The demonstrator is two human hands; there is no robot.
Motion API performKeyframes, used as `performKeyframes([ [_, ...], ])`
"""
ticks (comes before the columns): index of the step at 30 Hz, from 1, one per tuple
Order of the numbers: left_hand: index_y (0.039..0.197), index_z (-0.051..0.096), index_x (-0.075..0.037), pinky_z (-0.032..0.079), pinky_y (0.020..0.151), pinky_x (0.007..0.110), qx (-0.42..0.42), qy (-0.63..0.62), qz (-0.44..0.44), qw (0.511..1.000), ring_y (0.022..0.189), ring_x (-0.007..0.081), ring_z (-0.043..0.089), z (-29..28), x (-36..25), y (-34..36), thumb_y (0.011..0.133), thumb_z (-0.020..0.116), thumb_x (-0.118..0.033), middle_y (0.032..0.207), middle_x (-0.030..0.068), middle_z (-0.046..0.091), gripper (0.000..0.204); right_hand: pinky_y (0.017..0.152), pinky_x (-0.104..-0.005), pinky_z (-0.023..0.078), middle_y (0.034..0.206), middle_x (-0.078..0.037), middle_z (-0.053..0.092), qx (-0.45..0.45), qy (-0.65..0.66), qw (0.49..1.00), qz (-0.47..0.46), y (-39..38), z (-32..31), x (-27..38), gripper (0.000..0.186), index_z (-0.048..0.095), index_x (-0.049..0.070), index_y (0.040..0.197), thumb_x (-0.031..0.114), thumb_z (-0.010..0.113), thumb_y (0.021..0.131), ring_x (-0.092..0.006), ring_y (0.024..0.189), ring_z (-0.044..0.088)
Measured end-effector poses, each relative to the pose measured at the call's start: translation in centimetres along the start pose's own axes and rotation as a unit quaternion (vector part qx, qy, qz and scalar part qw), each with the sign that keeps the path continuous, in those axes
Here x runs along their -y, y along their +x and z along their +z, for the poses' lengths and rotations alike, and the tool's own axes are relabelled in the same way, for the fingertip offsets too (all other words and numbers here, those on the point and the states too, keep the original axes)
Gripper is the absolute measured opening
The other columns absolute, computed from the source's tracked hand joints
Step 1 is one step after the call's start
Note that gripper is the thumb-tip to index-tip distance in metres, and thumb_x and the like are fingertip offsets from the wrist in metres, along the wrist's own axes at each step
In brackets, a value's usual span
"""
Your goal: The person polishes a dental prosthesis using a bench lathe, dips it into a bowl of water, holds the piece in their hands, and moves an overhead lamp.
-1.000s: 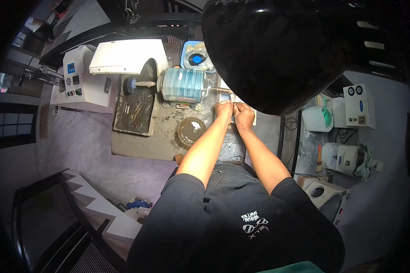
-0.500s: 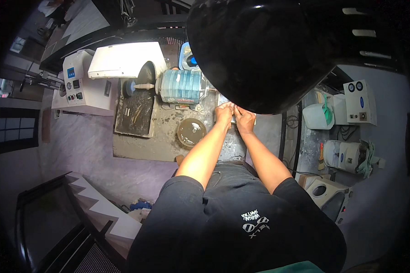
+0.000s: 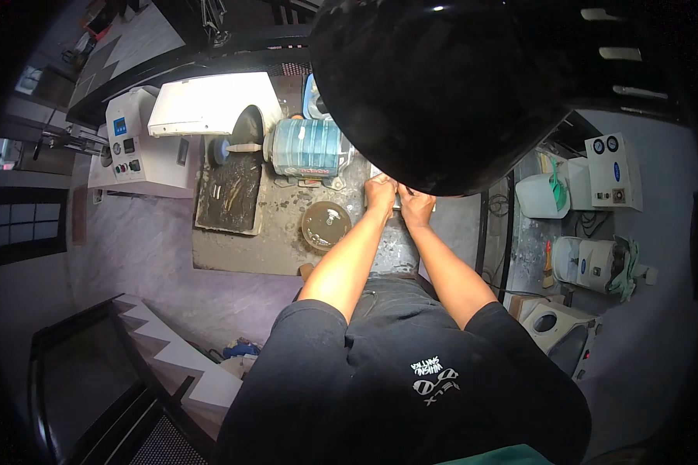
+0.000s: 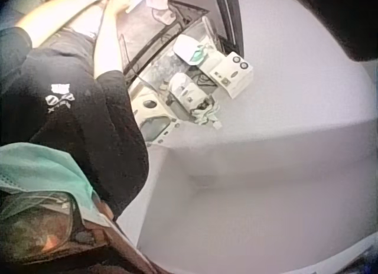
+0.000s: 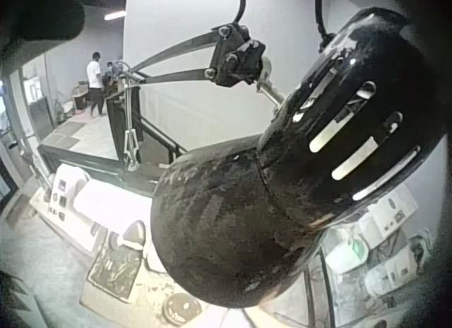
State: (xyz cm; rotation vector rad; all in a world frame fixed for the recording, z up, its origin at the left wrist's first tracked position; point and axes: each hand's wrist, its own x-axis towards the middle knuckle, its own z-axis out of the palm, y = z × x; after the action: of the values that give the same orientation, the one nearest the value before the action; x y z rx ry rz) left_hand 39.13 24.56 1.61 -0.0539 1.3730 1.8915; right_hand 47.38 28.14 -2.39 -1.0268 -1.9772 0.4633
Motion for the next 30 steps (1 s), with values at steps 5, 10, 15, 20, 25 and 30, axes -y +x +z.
performKeyframes([
  [5, 0.07, 0.065, -0.003, 0.033, 0.048, 0.024, 0.021, -0.059, 0.014, 0.998, 0.052, 0.007, 0.045, -0.7, 3.4, 2.6, 0.082, 0.066, -0.003, 0.063, -0.001, 0.058, 0.013, 0.059, -0.0437, 0.049, 0.068, -0.018, 0.062, -0.021, -0.038, 0.998, -0.043, 0.7, -0.3, 1.5, 0.006, 0.063, 0.001, 0.071, 0.005, 0.067, 0.072, -0.0365, 0.063, 0.062],
  [10, 0.067, 0.064, -0.005, 0.034, 0.046, 0.025, -0.017, -0.061, -0.104, 0.993, 0.052, 0.0078, 0.048, 0.1, 6.5, 4.9, 0.083, 0.069, -0.008, 0.062, 0.0007, 0.059, 0.017, 0.074, -0.0433, 0.052, 0.099, -0.023, 0.064, 0.034, -0.104, 0.993, -0.045, 0.7, 0.0, -0.7, 0.03, 0.06, -0.001, 0.104, 0.008, 0.064, 0.076, -0.0413, 0.084, 0.062],
  [15, 0.068, 0.064, -0.003, 0.038, 0.047, 0.025, 0.029, -0.041, -0.103, 0.993, 0.053, 0.009, 0.053, -1.8, 9.4, 8.3, 0.082, 0.059, 0.0, 0.064, 0.0025, 0.061, 0.015, 0.102, -0.0402, 0.04, 0.134, -0.026, 0.049, 0.072, -0.022, 0.997, 0.02, 0.9, 1.7, -0.4, 0.058, 0.043, -0.004, 0.133, 0.016, 0.064, 0.082, -0.0402, 0.12, 0.05],
  [20, 0.071, 0.065, 0.001, 0.042, 0.051, 0.024, 0.012, -0.07, -0.11, 0.991, 0.056, 0.0105, 0.055, -1.7, 8.6, 7.8, 0.079, 0.045, 0.009, 0.069, 0.0036, 0.064, 0.023, 0.108, -0.0388, 0.032, 0.137, -0.024, 0.044, 0.064, 0.017, 0.998, 0.023, 0.6, 2.2, -1.3, 0.068, 0.036, -0.005, 0.135, 0.021, 0.069, 0.082, -0.0346, 0.129, 0.042],
  [25, 0.072, 0.065, 0.001, 0.044, 0.053, 0.024, 0.004, -0.071, -0.107, 0.992, 0.059, 0.0114, 0.057, -0.2, 7.5, 6.3, 0.082, 0.048, 0.007, 0.072, 0.0051, 0.065, 0.021, 0.106, -0.0391, 0.034, 0.132, -0.024, 0.049, 0.061, 0.055, 0.994, 0.075, 0.1, 2.3, -3.0, 0.062, 0.041, -0.005, 0.129, 0.02, 0.071, 0.08, -0.0345, 0.124, 0.047],
  [30, 0.077, 0.068, 0.003, 0.047, 0.056, 0.025, -0.015, -0.065, -0.097, 0.993, 0.061, 0.0126, 0.059, -0.7, 7.4, 6.8, 0.083, 0.052, 0.005, 0.073, 0.0059, 0.066, 0.017, 0.104, -0.0394, 0.036, 0.128, -0.024, 0.052, 0.069, 0.079, 0.991, 0.087, 0.5, 2.4, -1.6, 0.06, 0.043, -0.006, 0.126, 0.02, 0.071, 0.08, -0.0347, 0.121, 0.049],
])
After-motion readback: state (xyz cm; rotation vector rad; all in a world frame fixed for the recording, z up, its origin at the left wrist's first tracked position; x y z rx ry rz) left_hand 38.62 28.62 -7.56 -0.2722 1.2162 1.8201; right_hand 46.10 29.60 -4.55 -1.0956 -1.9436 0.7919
